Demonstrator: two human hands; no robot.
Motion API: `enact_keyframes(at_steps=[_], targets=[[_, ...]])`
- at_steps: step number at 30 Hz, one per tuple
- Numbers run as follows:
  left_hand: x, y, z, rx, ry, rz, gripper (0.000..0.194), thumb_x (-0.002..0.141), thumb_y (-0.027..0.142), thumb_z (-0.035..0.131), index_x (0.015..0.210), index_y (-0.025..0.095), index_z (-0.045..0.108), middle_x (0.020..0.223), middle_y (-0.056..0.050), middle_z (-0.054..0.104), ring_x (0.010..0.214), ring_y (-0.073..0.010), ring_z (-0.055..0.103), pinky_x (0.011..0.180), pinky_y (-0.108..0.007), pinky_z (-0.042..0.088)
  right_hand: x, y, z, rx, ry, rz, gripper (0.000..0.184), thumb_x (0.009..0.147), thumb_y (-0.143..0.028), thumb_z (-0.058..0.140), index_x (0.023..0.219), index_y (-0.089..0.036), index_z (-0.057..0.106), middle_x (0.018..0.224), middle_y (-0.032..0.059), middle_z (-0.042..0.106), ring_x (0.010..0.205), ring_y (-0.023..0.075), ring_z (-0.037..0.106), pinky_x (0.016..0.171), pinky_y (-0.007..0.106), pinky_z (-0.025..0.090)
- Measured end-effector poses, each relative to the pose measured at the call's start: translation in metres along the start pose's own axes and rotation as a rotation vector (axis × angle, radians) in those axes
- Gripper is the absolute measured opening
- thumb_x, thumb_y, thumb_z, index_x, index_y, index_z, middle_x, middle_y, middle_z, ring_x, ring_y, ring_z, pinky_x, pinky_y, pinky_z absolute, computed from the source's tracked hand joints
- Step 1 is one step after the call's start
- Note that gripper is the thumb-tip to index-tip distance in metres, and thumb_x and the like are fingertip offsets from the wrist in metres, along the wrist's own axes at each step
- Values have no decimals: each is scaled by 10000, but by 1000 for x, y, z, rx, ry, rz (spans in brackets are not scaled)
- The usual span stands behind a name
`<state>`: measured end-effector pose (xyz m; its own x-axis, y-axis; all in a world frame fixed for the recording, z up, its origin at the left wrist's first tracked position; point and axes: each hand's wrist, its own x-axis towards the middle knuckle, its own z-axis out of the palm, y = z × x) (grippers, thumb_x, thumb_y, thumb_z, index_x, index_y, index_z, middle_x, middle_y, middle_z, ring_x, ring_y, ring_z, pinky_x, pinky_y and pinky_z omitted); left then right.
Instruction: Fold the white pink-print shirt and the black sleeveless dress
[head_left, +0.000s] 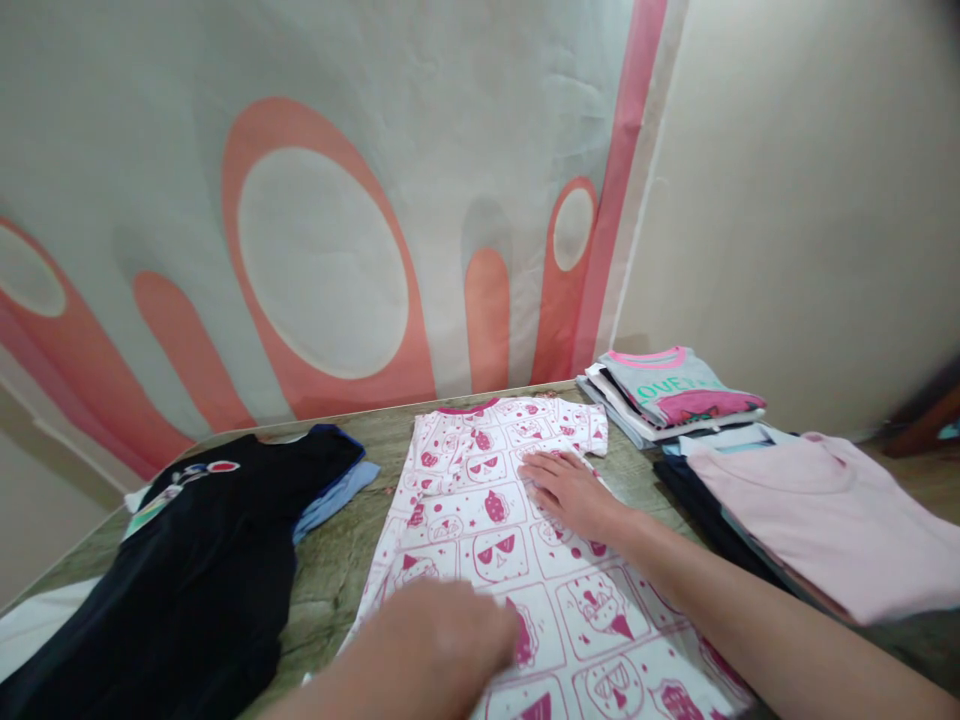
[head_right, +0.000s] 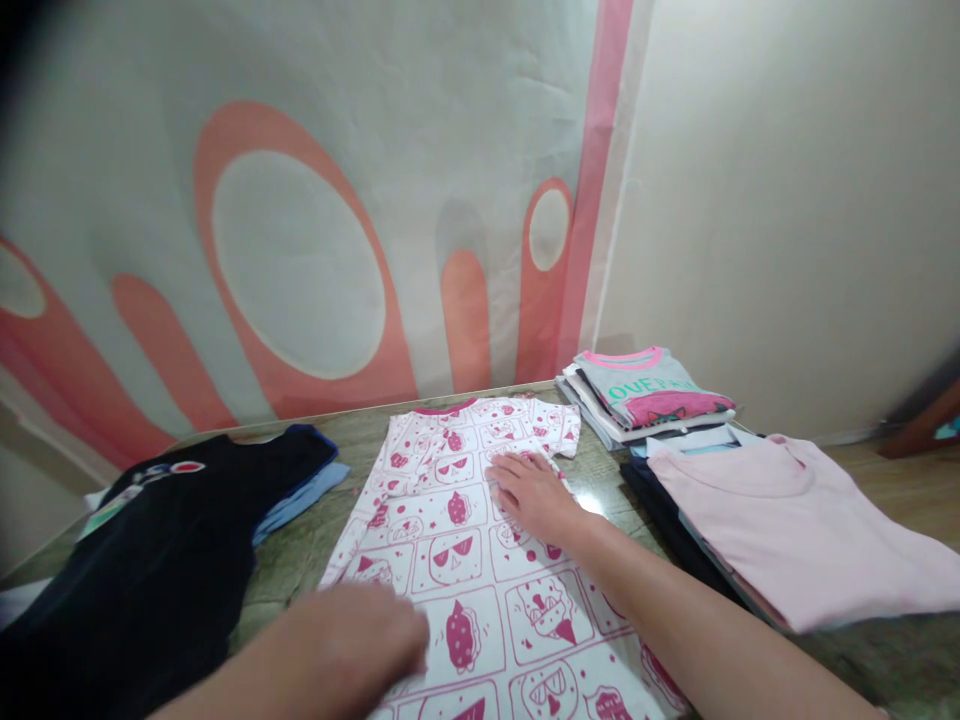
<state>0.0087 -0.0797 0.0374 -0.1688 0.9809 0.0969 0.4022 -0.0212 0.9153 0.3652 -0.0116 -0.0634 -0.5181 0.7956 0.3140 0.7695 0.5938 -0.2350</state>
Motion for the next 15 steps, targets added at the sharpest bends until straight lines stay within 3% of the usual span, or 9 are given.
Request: enact_keyframes(at_steps=[4,8,11,15], targets=[[17,25,1,293,-60,102,284,843,368,487,1005,222,668,886,-53,694,915,-236,626,748,-277,454,0,-1,0,0,15,-10,394,958,-323,401,1331,-277,518,1416,44,493,1293,221,425,1089,459,253],[29,50,-7,636,-193,271,268,841,427,492,842,219,662,790,-22,683,777,-210,608,709,-257,420,0,-2,0,0,22,-10,390,958,-318,407,1327,-273,522,1411,42,501,1291,222,429,1088,462,254],[30,58,-20,740,-182,318,321,853,488,469,851,215,638,791,-15,680,729,-197,587,673,-250,400,0,-1,0,3,16,-9,392,956,-317,411,1329,-272,524,1414,47,496,1295,225,426,1087,466,254],[29,56,-28,793,-161,283,346,856,513,446,846,214,618,750,-10,659,688,-191,576,635,-251,381,0,-2,-1,6,18,-4,387,959,-329,407,1321,-274,533,1414,47,497,1288,229,434,1081,462,264]])
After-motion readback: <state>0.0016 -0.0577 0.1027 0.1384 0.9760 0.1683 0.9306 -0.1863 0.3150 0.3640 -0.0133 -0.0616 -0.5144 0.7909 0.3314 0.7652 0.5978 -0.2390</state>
